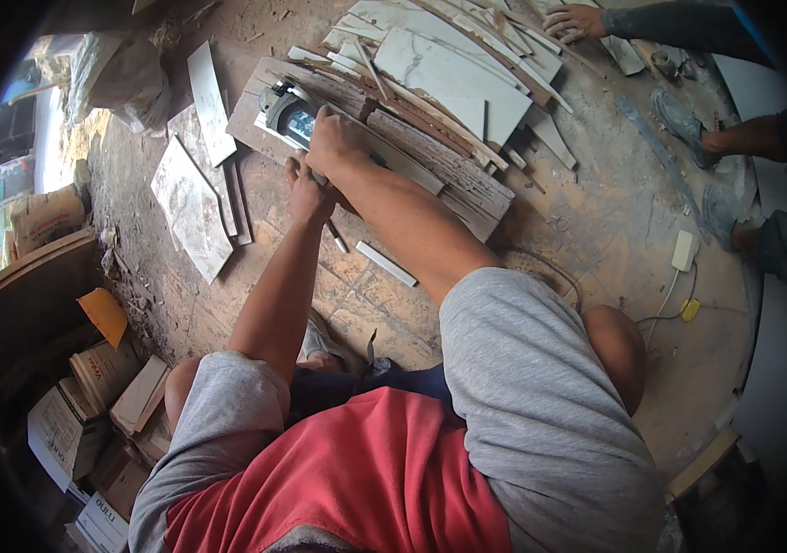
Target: The person marks a tile piece with a marker and cuts the tile along the edge using an angle grinder.
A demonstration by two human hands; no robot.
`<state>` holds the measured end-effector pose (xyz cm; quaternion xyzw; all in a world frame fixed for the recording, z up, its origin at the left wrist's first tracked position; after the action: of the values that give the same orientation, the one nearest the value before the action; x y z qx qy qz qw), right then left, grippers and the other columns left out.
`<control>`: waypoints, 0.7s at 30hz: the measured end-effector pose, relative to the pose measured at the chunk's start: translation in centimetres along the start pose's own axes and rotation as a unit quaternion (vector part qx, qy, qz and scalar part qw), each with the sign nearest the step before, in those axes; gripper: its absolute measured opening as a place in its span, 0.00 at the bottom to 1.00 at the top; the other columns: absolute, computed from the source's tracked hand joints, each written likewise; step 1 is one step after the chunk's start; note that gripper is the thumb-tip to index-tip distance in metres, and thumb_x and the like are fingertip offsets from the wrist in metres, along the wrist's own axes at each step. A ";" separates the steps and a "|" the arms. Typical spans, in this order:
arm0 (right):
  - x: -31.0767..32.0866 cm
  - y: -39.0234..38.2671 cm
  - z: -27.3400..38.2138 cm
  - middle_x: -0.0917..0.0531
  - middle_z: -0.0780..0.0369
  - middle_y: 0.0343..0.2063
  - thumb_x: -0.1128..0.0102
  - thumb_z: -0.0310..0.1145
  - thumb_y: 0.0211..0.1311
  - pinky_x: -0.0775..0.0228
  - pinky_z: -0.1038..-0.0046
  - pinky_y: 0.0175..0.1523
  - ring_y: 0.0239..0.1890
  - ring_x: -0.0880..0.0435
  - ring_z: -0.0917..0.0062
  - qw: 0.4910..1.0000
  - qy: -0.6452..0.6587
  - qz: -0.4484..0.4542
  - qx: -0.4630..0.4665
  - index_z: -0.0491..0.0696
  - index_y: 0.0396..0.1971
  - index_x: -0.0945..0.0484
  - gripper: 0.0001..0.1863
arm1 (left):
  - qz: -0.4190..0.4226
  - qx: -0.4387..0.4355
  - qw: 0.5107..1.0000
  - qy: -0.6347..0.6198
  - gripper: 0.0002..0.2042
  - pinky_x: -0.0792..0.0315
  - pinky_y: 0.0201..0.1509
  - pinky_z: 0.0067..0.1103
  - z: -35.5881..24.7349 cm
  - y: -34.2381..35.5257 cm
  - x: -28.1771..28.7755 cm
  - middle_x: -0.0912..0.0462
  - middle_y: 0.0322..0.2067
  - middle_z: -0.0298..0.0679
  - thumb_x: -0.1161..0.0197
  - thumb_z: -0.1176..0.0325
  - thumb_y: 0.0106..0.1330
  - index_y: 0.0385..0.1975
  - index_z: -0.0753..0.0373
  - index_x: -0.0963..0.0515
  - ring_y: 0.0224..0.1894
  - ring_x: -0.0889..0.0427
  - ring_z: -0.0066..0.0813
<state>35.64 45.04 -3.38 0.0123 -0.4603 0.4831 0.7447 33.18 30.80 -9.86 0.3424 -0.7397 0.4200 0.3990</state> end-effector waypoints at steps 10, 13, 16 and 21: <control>-0.2 -0.3 -0.7 0.18 0.49 0.45 0.32 0.42 0.50 0.23 0.60 0.53 0.49 0.17 0.57 1.000 0.002 -0.004 0.002 0.41 0.52 0.35 0.34 | 0.005 0.009 1.000 -0.010 0.44 0.42 0.61 0.61 0.0 -0.1 0.0 0.60 0.74 0.41 0.32 0.56 0.57 0.72 0.47 0.51 0.69 0.37 0.47; 0.2 -0.4 -0.6 0.18 0.49 0.45 0.32 0.41 0.50 0.23 0.61 0.53 0.49 0.17 0.58 1.000 0.002 -0.006 0.002 0.41 0.52 0.35 0.33 | -0.015 -0.013 1.000 -0.005 0.44 0.42 0.61 0.61 0.1 0.3 -0.1 0.60 0.74 0.41 0.32 0.56 0.57 0.72 0.46 0.51 0.68 0.37 0.47; 0.2 -0.6 -1.0 0.18 0.49 0.45 0.32 0.40 0.50 0.23 0.61 0.53 0.49 0.17 0.58 1.000 0.001 -0.003 -0.003 0.41 0.52 0.34 0.33 | 0.000 0.007 1.000 -0.016 0.44 0.42 0.62 0.61 -0.3 0.0 0.1 0.60 0.74 0.40 0.32 0.54 0.57 0.72 0.47 0.50 0.69 0.37 0.47; 0.1 -0.8 -1.2 0.18 0.49 0.45 0.33 0.39 0.50 0.24 0.61 0.53 0.50 0.17 0.58 1.000 0.001 0.001 -0.007 0.40 0.52 0.34 0.32 | -0.002 0.005 1.000 -0.016 0.46 0.43 0.62 0.60 -0.2 0.0 0.1 0.61 0.75 0.40 0.32 0.52 0.57 0.73 0.47 0.52 0.69 0.37 0.47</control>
<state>37.03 45.27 -3.71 0.0061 -0.4623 0.4812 0.7448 33.20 30.91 -9.71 0.3520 -0.7433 0.4175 0.3864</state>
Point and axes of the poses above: each hand's wrist, its own y-axis towards the middle knuckle, its own x-axis out of the back of the hand, z = x × y, the point moved 6 cm from there along y, towards the middle knuckle
